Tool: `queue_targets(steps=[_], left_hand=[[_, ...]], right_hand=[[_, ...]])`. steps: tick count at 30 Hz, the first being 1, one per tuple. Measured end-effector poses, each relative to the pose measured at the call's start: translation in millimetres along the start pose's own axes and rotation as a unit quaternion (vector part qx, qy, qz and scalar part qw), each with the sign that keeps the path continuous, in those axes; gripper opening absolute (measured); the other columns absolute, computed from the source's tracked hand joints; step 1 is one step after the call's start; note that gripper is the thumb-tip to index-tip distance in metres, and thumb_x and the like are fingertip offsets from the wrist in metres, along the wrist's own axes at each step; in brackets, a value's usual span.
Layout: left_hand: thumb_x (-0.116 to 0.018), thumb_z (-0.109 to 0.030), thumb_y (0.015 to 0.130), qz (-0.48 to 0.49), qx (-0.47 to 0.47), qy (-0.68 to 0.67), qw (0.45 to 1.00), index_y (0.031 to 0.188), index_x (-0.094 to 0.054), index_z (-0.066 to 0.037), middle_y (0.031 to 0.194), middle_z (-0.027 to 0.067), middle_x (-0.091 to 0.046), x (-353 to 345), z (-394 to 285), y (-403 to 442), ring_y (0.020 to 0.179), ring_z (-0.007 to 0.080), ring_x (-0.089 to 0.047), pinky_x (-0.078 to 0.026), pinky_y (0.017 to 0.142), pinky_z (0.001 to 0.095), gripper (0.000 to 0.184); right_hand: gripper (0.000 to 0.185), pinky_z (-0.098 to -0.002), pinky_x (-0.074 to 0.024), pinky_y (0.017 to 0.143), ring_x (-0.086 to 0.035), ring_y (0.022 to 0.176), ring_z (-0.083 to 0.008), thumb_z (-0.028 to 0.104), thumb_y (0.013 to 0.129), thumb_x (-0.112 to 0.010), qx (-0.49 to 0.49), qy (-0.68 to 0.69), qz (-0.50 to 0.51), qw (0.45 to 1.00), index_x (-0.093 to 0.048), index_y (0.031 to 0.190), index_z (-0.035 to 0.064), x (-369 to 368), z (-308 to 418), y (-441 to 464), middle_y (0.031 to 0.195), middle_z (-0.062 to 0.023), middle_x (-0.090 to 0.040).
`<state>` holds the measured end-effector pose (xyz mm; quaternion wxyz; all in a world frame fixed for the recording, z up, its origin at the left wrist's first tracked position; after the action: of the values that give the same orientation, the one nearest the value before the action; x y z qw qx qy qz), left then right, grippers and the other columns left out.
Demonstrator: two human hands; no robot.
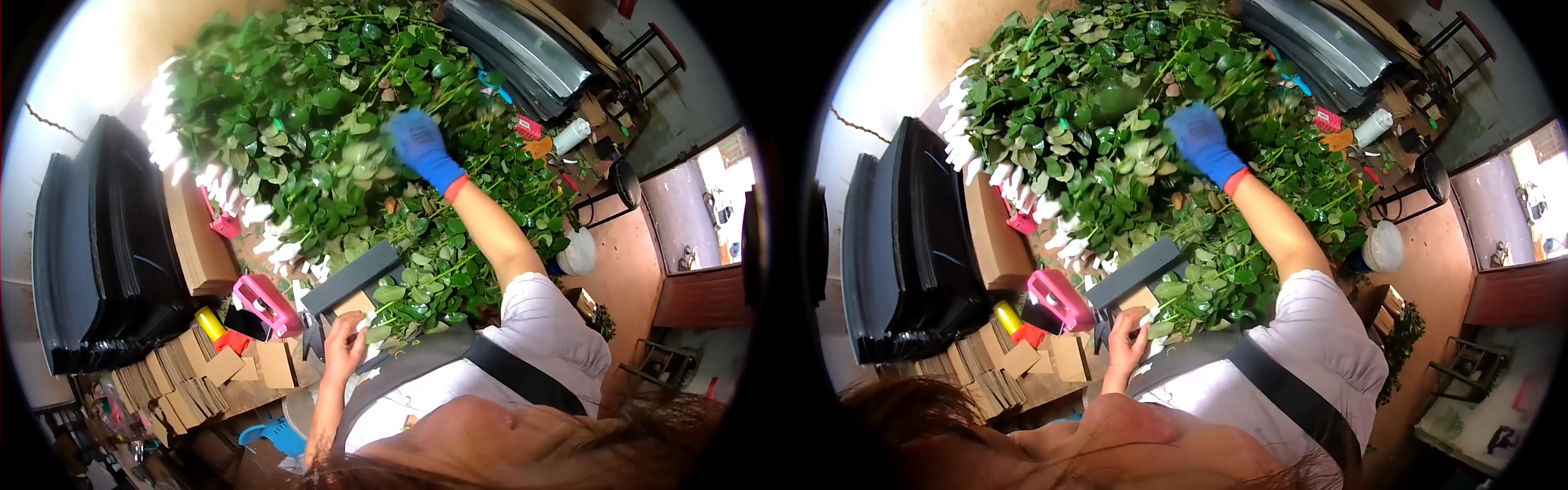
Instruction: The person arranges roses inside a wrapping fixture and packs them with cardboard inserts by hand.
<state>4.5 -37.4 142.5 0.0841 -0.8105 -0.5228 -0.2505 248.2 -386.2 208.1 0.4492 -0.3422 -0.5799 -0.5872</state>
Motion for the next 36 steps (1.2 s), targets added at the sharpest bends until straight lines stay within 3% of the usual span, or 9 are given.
queue_targets(steps=[3,6,10,15,18,22,27,33,36], left_hand=[[-0.069,-0.003,0.088,0.005,0.016,-0.023,1.000,0.114,-0.066,-0.005,0.116,0.0128,-0.065,0.7,-1.2,2.5,0.100,0.0235,-0.068,-0.059,0.076,0.0298,0.026],[-0.069,-0.001,0.086,0.018,0.075,-0.057,0.995,0.111,-0.066,-0.003,0.114,0.0144,-0.065,2.2,-5.8,2.7,0.105,0.0298,-0.065,-0.051,0.089,0.0339,0.025],[-0.070,-0.005,0.088,0.008,0.012,-0.013,1.000,0.112,-0.066,-0.005,0.115,0.0134,-0.065,0.2,-1.1,3.9,0.099,0.0269,-0.068,-0.056,0.081,0.0324,0.024],[-0.069,-0.005,0.089,0.018,0.041,-0.035,0.998,0.113,-0.065,-0.005,0.116,0.0134,-0.064,-2.0,3.0,3.5,0.103,0.0263,-0.067,-0.055,0.082,0.0314,0.024],[-0.068,-0.005,0.090,0.012,0.040,-0.025,0.999,0.114,-0.065,-0.006,0.118,0.0124,-0.063,0.3,1.1,-2.5,0.104,0.0242,-0.066,-0.057,0.081,0.0313,0.025],[-0.069,-0.005,0.090,0.009,0.049,-0.053,0.997,0.114,-0.065,-0.006,0.118,0.0119,-0.063,-1.7,1.6,-0.8,0.101,0.0222,-0.067,-0.060,0.078,0.0304,0.025],[-0.068,-0.004,0.090,0.017,0.047,-0.047,0.998,0.113,-0.065,-0.006,0.117,0.0118,-0.063,-1.0,-0.8,1.2,0.104,0.0205,-0.066,-0.060,0.075,0.0294,0.023],[-0.073,-0.008,0.085,0.015,-0.001,0.022,1.000,0.107,-0.067,-0.005,0.112,0.0132,-0.066,2.0,-1.1,3.3,0.099,0.0292,-0.065,-0.052,0.086,0.0355,0.023],[-0.076,-0.011,0.082,-0.030,-0.036,0.089,0.995,0.100,-0.067,-0.004,0.107,0.0130,-0.068,-0.5,-1.5,5.0,0.096,0.0318,-0.061,-0.049,0.084,0.0392,0.021]], right_hand=[[0.028,-0.0420,-0.0495,0.088,-0.065,0.098,-0.0272,0.015,0.081,-0.065,0.070,-0.071,-0.200,0.975,-0.068,0.109,0.0187,21.1,-15.7,-18.1,0.096,-0.0060,-0.069],[0.027,-0.0424,-0.0492,0.088,-0.063,0.102,-0.0263,0.015,0.081,-0.065,0.012,-0.131,0.170,0.977,-0.067,0.108,0.0192,-7.9,-32.1,-6.7,0.102,-0.0046,-0.068],[0.025,-0.0415,-0.0491,0.084,-0.063,0.096,-0.0265,0.018,0.081,-0.068,0.077,-0.002,-0.174,0.982,-0.068,0.106,0.0190,48.7,-10.0,-13.8,0.095,-0.0046,-0.066],[0.026,-0.0417,-0.0496,0.084,-0.063,0.094,-0.0268,0.018,0.079,-0.070,0.123,0.102,-0.202,0.966,-0.071,0.106,0.0201,37.9,-10.8,-30.4,0.094,-0.0036,-0.067],[0.026,-0.0411,-0.0510,0.085,-0.065,0.095,-0.0270,0.017,0.079,-0.070,0.120,0.055,-0.130,0.983,-0.071,0.105,0.0197,63.2,-8.4,-60.9,0.098,-0.0051,-0.069],[0.029,-0.0421,-0.0525,0.082,-0.067,0.094,-0.0280,0.020,0.085,-0.065,0.058,-0.143,0.424,0.892,-0.068,0.113,0.0203,12.4,-21.5,-113.7,0.101,-0.0077,-0.069],[0.032,-0.0426,-0.0491,0.088,-0.065,0.100,-0.0272,0.020,0.089,-0.061,0.088,0.019,0.141,0.986,-0.064,0.121,0.0220,-3.7,-0.7,-89.4,0.103,-0.0058,-0.066],[0.029,-0.0408,-0.0459,0.096,-0.056,0.111,-0.0255,0.013,0.082,-0.062,0.087,-0.213,0.287,0.930,-0.068,0.109,0.0214,-79.1,3.5,-44.9,0.112,-0.0038,-0.064],[0.034,-0.0428,-0.0450,0.099,-0.057,0.112,-0.0246,0.012,0.079,-0.062,0.098,-0.020,-0.033,0.994,-0.069,0.110,0.0219,15.6,19.2,-31.1,0.114,-0.0029,-0.064]])
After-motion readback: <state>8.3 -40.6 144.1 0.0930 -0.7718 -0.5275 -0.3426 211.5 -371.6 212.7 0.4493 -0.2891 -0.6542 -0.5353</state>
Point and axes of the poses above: each hand's wrist, its own y-axis towards the middle knuckle, its own x-axis out of the back of the hand, z = x × y, the point moved 4 cm from there along y, towards the middle knuckle
